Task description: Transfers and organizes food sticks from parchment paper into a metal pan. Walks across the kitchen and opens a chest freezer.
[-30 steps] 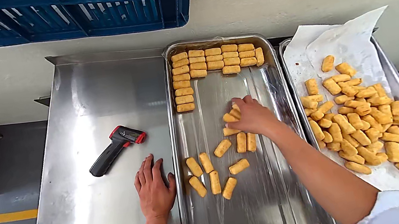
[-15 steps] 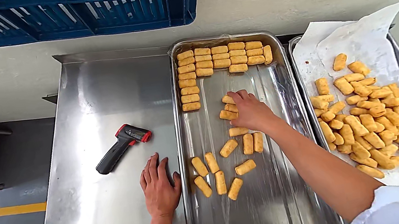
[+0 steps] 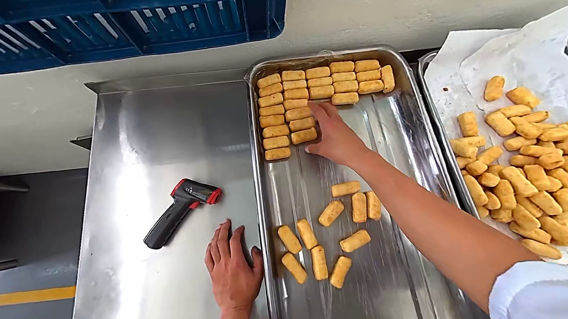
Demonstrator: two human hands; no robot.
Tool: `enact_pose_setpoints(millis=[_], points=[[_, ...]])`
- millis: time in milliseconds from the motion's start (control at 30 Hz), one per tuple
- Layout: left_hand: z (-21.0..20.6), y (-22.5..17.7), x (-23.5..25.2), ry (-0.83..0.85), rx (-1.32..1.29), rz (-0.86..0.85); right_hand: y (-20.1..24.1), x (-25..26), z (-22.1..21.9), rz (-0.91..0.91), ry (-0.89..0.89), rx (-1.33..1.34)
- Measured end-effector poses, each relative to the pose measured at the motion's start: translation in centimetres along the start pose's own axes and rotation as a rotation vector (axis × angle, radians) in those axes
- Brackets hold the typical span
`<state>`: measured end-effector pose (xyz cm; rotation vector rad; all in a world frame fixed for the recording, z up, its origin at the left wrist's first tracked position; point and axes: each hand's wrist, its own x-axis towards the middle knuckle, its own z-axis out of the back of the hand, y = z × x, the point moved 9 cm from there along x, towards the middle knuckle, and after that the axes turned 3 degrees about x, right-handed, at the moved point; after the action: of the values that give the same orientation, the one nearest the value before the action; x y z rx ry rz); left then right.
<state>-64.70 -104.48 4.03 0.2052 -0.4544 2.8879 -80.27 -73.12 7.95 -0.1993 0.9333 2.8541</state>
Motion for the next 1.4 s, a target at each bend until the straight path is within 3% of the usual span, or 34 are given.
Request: enact_pose_setpoints(millis=[200,467,600,733,800,900,1000,1133,1233,1400], points=[[0.0,-0.1,-0.2,-0.001,0.003,-0.004,-0.6,-1.0,-1.0,-0.054,-0.116,0.115],[0.0,-0.2,-0.1,0.002,-0.006,-0.011,-0.5,0.2,-0.8,0.048,-0.124,0.058],[-0.1,-0.1,-0.1,0.007,-0.008,-0.007,-0.9,-1.7,0.4,0.033,0.066,0.021],[-0.4,0.1,-0.1,0.015,-0.001,-0.001,-2.5,-8.1,-0.3,0.043,0.475,-0.117],[-0.4,0.1,-0.2,0.018,-0.005,-0.004,-3.4,-10.4,-0.8,0.001,0.547,-0.236],[-0.4,0.1,-0.2,0.015,-0.008,-0.010,-3.6,-10.3,-0.7,-0.026,0.479,-0.249],[-0.5,0.2,-0.2,0.022,-0.016,-0.004,-1.5,-9.9,-1.2,0.058,0.397,-0.164],[-0.6,0.3,-0.2,0.024,-0.014,0.000,1.5,-12.6,-4.4,0.148,0.589,-0.284],[-0.5,0.1,-0.2,0.025,-0.012,0.001,1.9,-13.8,-5.7,0.196,0.535,-0.366],[-0.2,0.0,-0.1,0.010,-0.008,-0.004,-0.2,-10.1,-2.8,0.059,0.447,-0.307]])
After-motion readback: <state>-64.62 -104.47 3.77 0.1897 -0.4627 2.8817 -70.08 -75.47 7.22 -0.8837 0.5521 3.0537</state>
